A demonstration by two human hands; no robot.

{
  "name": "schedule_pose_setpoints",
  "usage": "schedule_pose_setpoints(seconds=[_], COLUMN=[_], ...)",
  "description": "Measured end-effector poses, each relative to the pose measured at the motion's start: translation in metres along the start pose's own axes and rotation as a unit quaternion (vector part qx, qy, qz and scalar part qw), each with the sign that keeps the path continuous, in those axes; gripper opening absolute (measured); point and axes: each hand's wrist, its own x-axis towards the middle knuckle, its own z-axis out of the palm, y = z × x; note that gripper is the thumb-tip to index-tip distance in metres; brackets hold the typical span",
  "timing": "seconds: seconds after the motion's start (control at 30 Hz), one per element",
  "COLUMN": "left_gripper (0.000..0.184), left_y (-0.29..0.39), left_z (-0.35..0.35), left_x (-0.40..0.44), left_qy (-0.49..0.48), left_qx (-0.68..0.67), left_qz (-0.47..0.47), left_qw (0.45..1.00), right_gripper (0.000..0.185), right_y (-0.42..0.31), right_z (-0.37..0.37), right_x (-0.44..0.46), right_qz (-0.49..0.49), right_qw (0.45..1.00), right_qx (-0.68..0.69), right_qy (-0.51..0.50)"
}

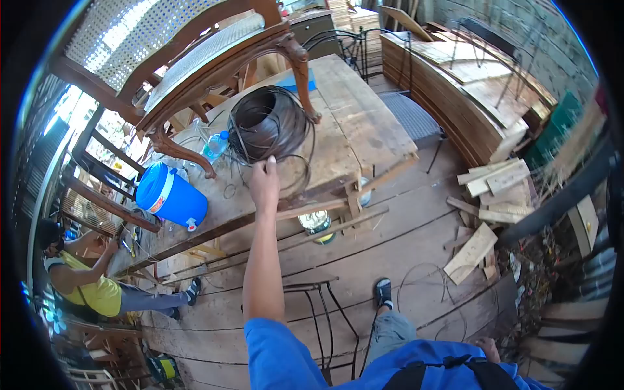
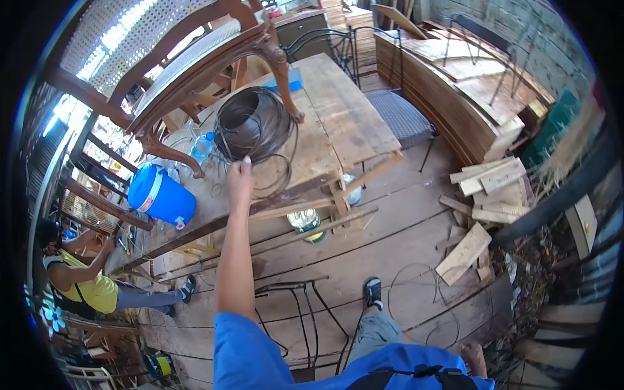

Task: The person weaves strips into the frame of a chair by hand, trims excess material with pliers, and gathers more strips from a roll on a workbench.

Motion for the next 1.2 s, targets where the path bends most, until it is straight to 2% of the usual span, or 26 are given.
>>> schedule_pose_setpoints(seconds=[0.03, 0.07, 0.17, 0.2, 0.27, 0.37, 0.43, 0.5, 0.53, 0.6, 0.63, 0.67, 0.7, 0.73, 0.77, 0.8, 0.83, 0.87, 0.9, 0.97, 1.0, 1.07, 1.1, 1.13, 1.17, 1.2], left_gripper=[0.046, 0.049, 0.056, 0.059, 0.062, 0.058, 0.049, 0.046, 0.046, 0.046, 0.046, 0.045, 0.042, 0.039, 0.033, 0.029, 0.027, 0.024, 0.028, 0.028, 0.028, 0.029, 0.027, 0.026, 0.023, 0.018], left_y=[-0.003, 0.002, 0.008, 0.003, 0.004, -0.015, -0.044, -0.048, -0.038, -0.04, -0.028, -0.017, 0.041, 0.011, 0.037, 0.04, 0.032, 0.042, 0.063, 0.034, 0.02, -0.006, -0.031, -0.048, -0.029, -0.066], left_z=[0.009, 0.016, 0.031, 0.037, 0.042, 0.051, 0.056, 0.05, 0.044, 0.045, 0.045, 0.054, 0.04, 0.065, 0.064, 0.076, 0.092, 0.101, 0.103, 0.131, 0.139, 0.16, 0.17, 0.167, 0.151, 0.147], left_x=[0.033, 0.063, 0.125, 0.139, 0.159, 0.175, 0.19, 0.185, 0.168, 0.122, 0.078, 0.034, -0.03, -0.079, -0.141, -0.193, -0.254, -0.295, -0.325, -0.392, -0.408, -0.427, -0.42, -0.408, -0.36, -0.337], left_qy=[0.053, 0.055, 0.045, 0.037, 0.014, 0.049, 0.044, 0.045, 0.027, 0.046, 0.059, 0.112, 0.062, 0.061, 0.004, -0.081, -0.213, -0.327, -0.312, -0.466, -0.509, -0.592, -0.582, -0.564, -0.547, -0.38], left_qx=[0.04, 0.082, 0.19, 0.214, 0.245, 0.261, 0.224, 0.171, 0.033, -0.205, -0.244, -0.299, -0.36, -0.182, -0.151, -0.223, -0.068, -0.177, -0.095, 0.023, 0.014, -0.009, -0.063, -0.115, 0.097, 0.025], left_qz=[0.026, -0.006, -0.092, -0.115, -0.159, -0.164, -0.179, -0.173, -0.167, -0.159, -0.114, -0.113, -0.188, 0.048, 0.036, 0.079, -0.013, -0.042, 0.048, 0.114, 0.143, 0.202, 0.088, -0.031, 0.044, -0.026], left_qw=[0.997, 0.995, 0.976, 0.969, 0.956, 0.95, 0.957, 0.969, 0.985, 0.965, 0.961, 0.941, 0.912, 0.98, 0.988, 0.968, 0.975, 0.927, 0.944, 0.877, 0.848, 0.78, 0.806, 0.817, 0.83, 0.924], right_gripper=[0.026, 0.026, 0.029, 0.033, 0.034, 0.033, 0.031, 0.029, 0.028, 0.025, 0.029, 0.03, 0.034, 0.042, 0.046, 0.054, 0.058, 0.055, 0.052, 0.044, 0.041, 0.031, 0.027, 0.033, 0.037, 0.041], right_y=[-0.015, -0.033, -0.103, -0.129, -0.128, -0.132, -0.134, -0.111, -0.106, -0.164, -0.253, -0.287, -0.303, -0.366, -0.411, -0.458, -0.489, -0.518, -0.539, -0.556, -0.553, -0.527, -0.509, -0.475, -0.437, -0.398], right_z=[0.001, 0.002, 0.005, 0.005, 0.017, 0.022, 0.027, 0.029, 0.034, 0.039, 0.027, 0.035, 0.048, 0.049, 0.052, 0.049, 0.057, 0.06, 0.061, 0.055, 0.048, 0.024, 0.016, 0.01, 0.002, -0.007], right_x=[0.009, 0.018, 0.043, 0.051, 0.077, 0.108, 0.13, 0.179, 0.202, 0.244, 0.226, 0.229, 0.256, 0.241, 0.236, 0.215, 0.206, 0.192, 0.175, 0.147, 0.137, 0.118, 0.112, 0.113, 0.115, 0.117], right_qz=[-0.007, -0.013, 0.083, 0.096, 0.114, 0.12, 0.111, -0.108, -0.218, -0.181, -0.128, -0.18, -0.209, -0.169, -0.214, -0.22, -0.184, -0.147, -0.106, -0.156, -0.179, -0.258, -0.293, -0.27, -0.265, -0.258], right_qw=[0.999, 0.998, 0.995, 0.994, 0.991, 0.989, 0.988, 0.98, 0.952, 0.939, 0.957, 0.974, 0.959, 0.958, 0.936, 0.908, 0.877, 0.836, 0.785, 0.797, 0.802, 0.854, 0.874, 0.869, 0.885, 0.899], right_qx=[-0.034, -0.066, 0.04, 0.025, 0.046, 0.01, -0.009, -0.136, -0.195, -0.255, -0.2, -0.045, 0.004, 0.075, 0.08, 0.138, 0.207, 0.272, 0.334, 0.332, 0.333, 0.263, 0.224, 0.271, 0.256, 0.241], right_qy=[-0.003, -0.005, -0.033, -0.044, -0.054, -0.083, -0.109, -0.099, -0.09, -0.143, -0.164, -0.131, -0.189, -0.22, -0.267, -0.329, -0.393, -0.453, -0.51, -0.48, -0.462, -0.368, -0.317, -0.313, -0.286, -0.259])
